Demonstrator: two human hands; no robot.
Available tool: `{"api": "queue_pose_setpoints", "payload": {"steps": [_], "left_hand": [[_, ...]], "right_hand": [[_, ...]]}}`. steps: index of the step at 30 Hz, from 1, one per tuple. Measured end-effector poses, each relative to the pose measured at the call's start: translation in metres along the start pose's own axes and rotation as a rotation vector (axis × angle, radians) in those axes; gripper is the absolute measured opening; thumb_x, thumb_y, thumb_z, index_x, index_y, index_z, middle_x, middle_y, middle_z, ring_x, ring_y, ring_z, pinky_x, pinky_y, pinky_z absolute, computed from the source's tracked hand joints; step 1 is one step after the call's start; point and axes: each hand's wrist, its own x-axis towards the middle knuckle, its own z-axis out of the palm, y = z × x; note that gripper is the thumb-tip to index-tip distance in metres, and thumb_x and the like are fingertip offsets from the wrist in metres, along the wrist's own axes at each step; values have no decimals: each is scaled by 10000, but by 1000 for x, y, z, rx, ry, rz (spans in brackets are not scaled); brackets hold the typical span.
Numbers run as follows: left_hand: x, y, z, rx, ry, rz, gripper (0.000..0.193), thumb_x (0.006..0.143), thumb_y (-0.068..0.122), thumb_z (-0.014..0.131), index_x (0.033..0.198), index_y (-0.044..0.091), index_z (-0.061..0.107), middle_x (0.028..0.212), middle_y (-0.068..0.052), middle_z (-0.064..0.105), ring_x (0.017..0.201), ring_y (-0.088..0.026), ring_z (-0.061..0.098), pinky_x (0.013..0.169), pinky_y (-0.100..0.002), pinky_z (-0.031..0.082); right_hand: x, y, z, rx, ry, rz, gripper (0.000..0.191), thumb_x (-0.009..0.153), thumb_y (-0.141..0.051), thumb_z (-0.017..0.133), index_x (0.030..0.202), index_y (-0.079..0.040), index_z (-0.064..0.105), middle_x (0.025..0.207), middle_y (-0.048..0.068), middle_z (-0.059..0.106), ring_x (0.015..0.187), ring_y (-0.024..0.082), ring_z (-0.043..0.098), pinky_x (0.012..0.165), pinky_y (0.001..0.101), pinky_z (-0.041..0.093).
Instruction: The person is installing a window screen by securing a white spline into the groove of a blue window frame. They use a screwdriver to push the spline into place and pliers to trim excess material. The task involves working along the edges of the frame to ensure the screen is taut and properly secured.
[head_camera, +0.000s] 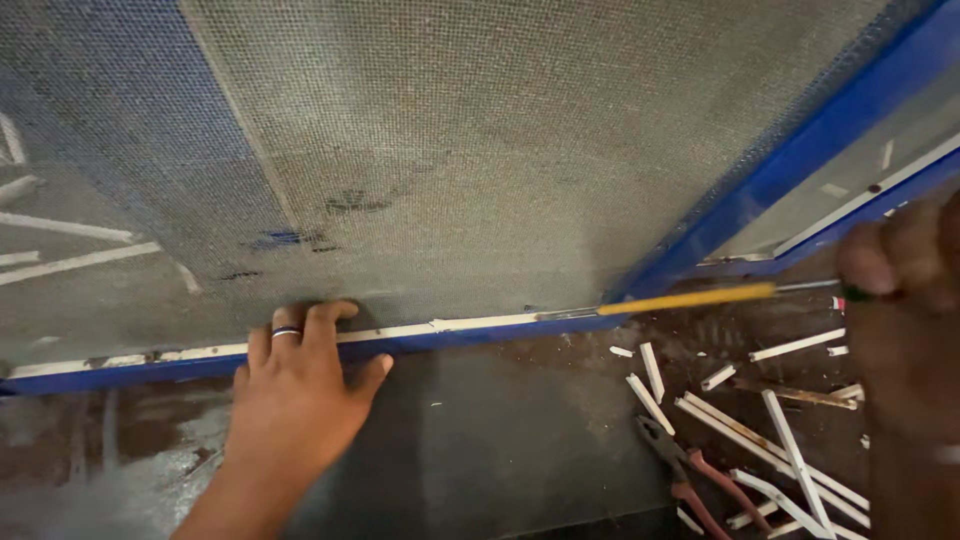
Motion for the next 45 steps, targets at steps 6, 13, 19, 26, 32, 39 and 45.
{"api": "queue_pose_setpoints", "payload": {"steps": [6, 13, 19, 26, 32, 39, 45], "left_hand": [[-5, 0, 4, 15, -6, -4, 719, 685, 464, 835, 1321, 240, 585, 1228, -107, 597, 1171, -382, 557, 874, -552, 503], [-2, -1, -2, -17, -2, 15, 759, 665, 462, 837, 1336, 233, 566, 1281, -131, 582, 1180, -418, 528, 866, -562, 487], [0, 2, 0, 12, -104, -81, 746, 724, 502, 807, 1372, 259, 532, 1248, -120, 566, 1223, -368, 522, 935, -537, 483], [2, 5, -9, -39, -52, -44, 755, 697, 481, 812, 1349, 217, 536, 1310, -143, 557, 1202, -399, 515, 893, -563, 468], [-39, 51, -20, -468, -163, 325, 611, 861, 535, 703, 1304, 149, 539, 1242, -171, 672, 1126, -428, 628, 944, -546, 467], [-91, 107, -35, -639, -749, -60, 313, 932, 442, 611, 1109, 217, 738, 946, -127, 771, 1008, -294, 763, 911, -432, 552], [-86, 125, -51, -711, -819, -201, 322, 928, 422, 626, 918, 127, 752, 817, -152, 761, 866, -296, 787, 825, -430, 569]], "right_hand": [[39, -18, 114, 90, -128, -96, 306, 901, -203, 674, 746, -203, 410, 669, -76, 398, 588, 74, 371, 598, 251, 353], [74, -24, 127, 139, -67, -121, 304, 908, -223, 651, 726, -188, 411, 640, -55, 402, 567, 102, 377, 589, 282, 359], [61, -25, 129, 153, -80, -91, 308, 914, -239, 632, 709, -174, 412, 615, -37, 405, 549, 126, 382, 581, 310, 364], [41, -45, 123, 248, -67, -104, 320, 921, -259, 609, 689, -158, 413, 586, -17, 409, 528, 154, 389, 572, 342, 370], [-8, -72, 152, 640, 218, 269, 336, 928, -275, 589, 672, -144, 415, 560, 1, 412, 510, 177, 394, 564, 369, 375], [-42, -6, 169, 828, 668, 814, 373, 886, -321, 533, 564, -209, 380, 477, -60, 311, 424, 105, 287, 470, 289, 287], [-21, -9, 146, 1137, 272, 776, 366, 950, -272, 509, 618, -194, 375, 515, -47, 303, 455, 117, 275, 503, 303, 266]]}}
